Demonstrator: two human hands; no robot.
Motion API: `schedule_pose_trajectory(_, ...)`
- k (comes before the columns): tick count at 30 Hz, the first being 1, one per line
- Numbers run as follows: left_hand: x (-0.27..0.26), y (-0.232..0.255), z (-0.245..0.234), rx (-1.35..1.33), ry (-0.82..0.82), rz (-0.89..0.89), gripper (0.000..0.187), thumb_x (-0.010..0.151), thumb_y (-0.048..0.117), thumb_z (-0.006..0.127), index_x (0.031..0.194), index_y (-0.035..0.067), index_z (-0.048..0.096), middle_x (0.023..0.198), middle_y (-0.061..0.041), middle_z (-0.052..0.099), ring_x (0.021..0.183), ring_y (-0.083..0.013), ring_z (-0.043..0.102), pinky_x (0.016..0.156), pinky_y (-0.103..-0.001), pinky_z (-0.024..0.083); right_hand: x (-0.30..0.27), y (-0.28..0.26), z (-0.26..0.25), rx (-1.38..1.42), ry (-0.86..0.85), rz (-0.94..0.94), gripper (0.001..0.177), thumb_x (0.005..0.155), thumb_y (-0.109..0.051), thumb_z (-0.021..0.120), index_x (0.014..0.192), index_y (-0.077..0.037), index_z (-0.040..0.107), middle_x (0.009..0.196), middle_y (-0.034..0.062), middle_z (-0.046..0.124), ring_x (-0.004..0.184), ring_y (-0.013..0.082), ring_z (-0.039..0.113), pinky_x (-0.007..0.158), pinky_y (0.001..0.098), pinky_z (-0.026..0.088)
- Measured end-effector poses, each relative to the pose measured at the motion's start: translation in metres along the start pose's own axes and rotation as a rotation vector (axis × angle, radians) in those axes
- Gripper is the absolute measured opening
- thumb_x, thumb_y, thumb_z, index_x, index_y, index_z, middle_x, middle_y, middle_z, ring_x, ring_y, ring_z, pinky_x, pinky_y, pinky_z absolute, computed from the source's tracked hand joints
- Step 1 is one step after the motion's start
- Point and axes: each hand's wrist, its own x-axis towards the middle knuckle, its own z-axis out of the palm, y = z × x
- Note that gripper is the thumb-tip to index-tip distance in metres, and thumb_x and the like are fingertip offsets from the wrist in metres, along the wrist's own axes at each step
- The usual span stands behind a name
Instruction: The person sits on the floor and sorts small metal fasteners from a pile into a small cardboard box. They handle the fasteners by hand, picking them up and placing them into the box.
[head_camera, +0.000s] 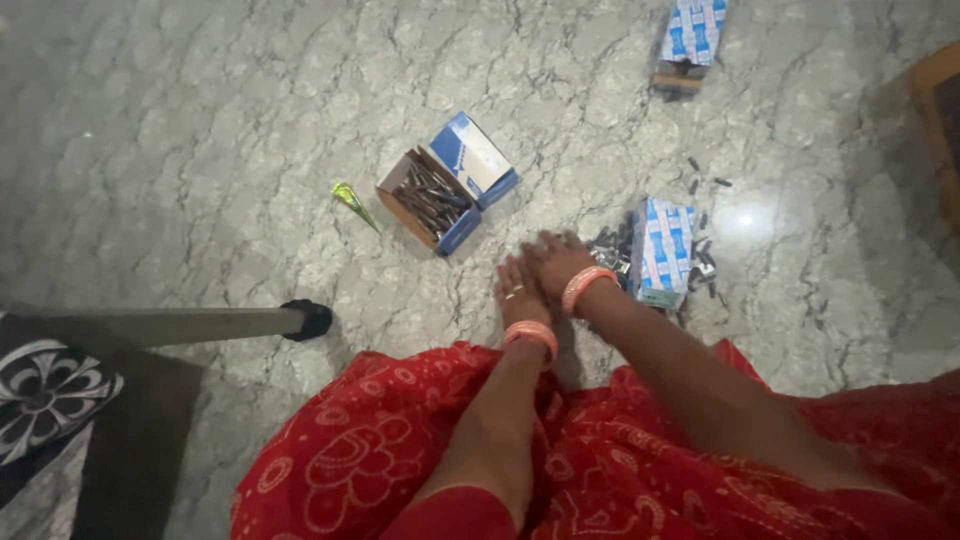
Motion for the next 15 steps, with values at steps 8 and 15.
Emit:
schedule_pose_trajectory(8,-0.012,0.086,-0.031,-0.256,-0.105,0.068,0.081,0.098,0.041,0.045,0.162,0.003,0.012,0.171,-0.018,0.005,0.158,-0.0374,0.002,0.125,-0.052,0.004,-0.019,0.058,0.071,0.096,0.162,0.155,0.053,0.095,-0.028,0.051,0.147,-0.020,0.051,0.162,0.0011,0.035,0.146,0.0359,0.033,0.116,0.0576,0.026)
schedule_pose_trajectory(15,-0.011,0.136,-0.017,-0.241,-0.147,0.162,0.083,0.093,0.037,0.049,0.161,0.004,0.014,0.171,-0.016,0.005,0.158,-0.0354,0.002,0.127,-0.051,0.003,-0.048,0.104,0.097,-0.027,0.112,0.202,0.053,0.093,-0.028,0.052,0.146,-0.018,0.051,0.162,0.0046,0.035,0.146,0.0340,0.036,0.118,0.0505,0.028)
